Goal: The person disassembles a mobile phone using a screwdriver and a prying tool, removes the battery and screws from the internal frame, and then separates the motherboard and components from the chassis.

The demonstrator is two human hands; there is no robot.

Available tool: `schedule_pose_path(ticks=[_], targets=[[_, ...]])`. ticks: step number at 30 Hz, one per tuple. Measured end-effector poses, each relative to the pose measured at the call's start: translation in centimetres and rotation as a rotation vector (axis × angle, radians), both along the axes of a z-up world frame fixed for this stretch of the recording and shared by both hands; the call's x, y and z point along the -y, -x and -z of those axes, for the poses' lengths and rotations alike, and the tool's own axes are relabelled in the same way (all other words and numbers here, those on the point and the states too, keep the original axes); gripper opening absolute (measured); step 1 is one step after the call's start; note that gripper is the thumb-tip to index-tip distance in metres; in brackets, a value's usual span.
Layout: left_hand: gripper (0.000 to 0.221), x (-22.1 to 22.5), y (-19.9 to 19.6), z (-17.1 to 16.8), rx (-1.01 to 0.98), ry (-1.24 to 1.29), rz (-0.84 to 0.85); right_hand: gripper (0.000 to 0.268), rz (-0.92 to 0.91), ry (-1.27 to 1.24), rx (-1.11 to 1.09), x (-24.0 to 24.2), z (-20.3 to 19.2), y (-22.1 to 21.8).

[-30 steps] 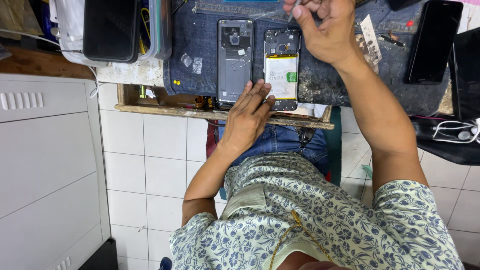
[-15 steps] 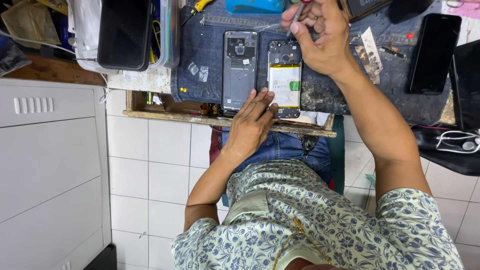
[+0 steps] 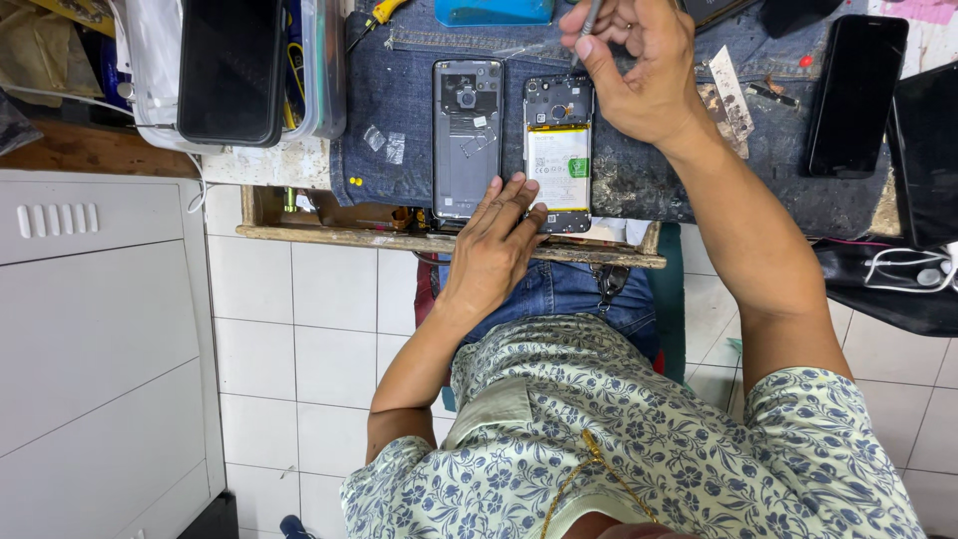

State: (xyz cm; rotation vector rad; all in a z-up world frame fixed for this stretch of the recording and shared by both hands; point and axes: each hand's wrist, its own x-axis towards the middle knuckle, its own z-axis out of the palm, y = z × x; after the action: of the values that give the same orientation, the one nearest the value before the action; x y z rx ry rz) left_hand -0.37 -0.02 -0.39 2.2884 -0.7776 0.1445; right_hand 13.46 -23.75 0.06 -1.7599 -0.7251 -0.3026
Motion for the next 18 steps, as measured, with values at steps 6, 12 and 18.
schedule_pose_path(ticks=[6, 12, 18], targets=[[0.036, -0.1, 0.1, 0.0, 0.000, -0.001, 0.005, 0.014, -0.012, -0.005, 0.025, 0.1, 0.2, 0.0], [0.035, -0.1, 0.1, 0.2, -0.001, -0.006, 0.002, 0.031, -0.107, -0.070, -0.036, -1.3, 1.2, 0.6], [0.035, -0.1, 0.1, 0.1, -0.007, -0.003, 0.004, 0.039, -0.096, -0.007, 0.005, -1.8, 1.2, 0.5]])
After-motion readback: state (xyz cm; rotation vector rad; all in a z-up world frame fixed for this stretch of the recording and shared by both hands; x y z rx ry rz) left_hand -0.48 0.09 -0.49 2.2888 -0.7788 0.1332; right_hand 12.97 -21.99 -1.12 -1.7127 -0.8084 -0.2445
